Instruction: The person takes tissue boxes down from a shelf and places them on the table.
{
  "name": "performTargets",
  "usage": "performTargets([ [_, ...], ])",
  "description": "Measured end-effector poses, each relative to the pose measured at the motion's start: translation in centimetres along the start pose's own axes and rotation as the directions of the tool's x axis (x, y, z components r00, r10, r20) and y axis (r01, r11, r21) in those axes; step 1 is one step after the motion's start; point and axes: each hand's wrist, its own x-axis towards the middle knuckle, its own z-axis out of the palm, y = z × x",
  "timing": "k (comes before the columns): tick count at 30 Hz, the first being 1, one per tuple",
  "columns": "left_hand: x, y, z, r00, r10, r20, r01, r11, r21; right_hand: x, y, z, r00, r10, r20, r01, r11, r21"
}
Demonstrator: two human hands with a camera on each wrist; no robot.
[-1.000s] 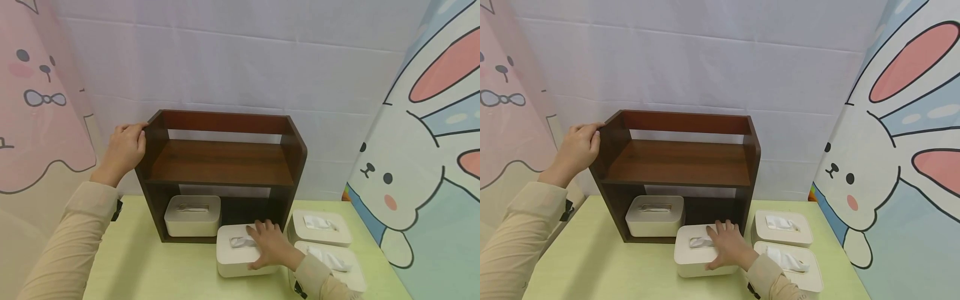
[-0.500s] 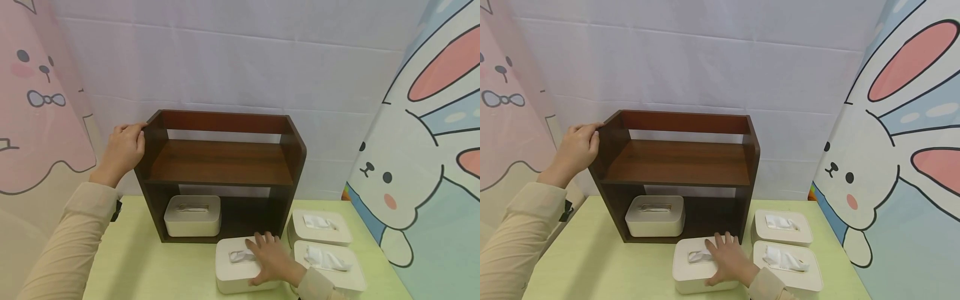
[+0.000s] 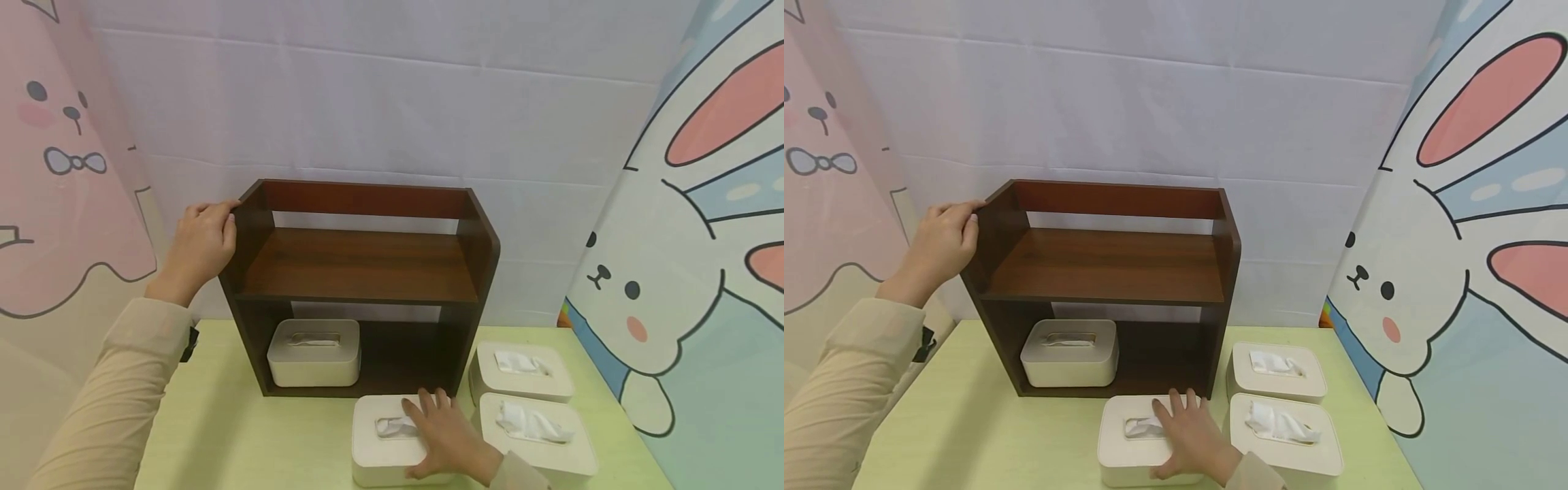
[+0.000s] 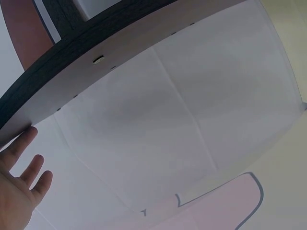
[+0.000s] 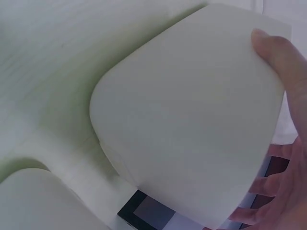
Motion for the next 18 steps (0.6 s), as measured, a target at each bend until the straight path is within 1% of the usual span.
performTargets([
  [4,0.01,0.01,-0.02,1.0,0.002,-0.001,-0.002,1.0,-0.001,-0.25,-0.16,-0.01,1.0,0.011,0.004,-0.011,1.0,0.003],
  [8,0.01,-0.01,-0.07,1.0,0.002,0.003,-0.002,1.0,-0.008,-0.46,-0.37,-0.01,0.999,0.023,0.024,-0.023,1.0,-0.004],
  [18,0.08,-0.08,0.03,1.0,0.005,0.001,-0.005,1.0,-0.007,-0.79,-0.68,-0.26,0.998,0.031,0.047,-0.031,1.0,-0.005],
])
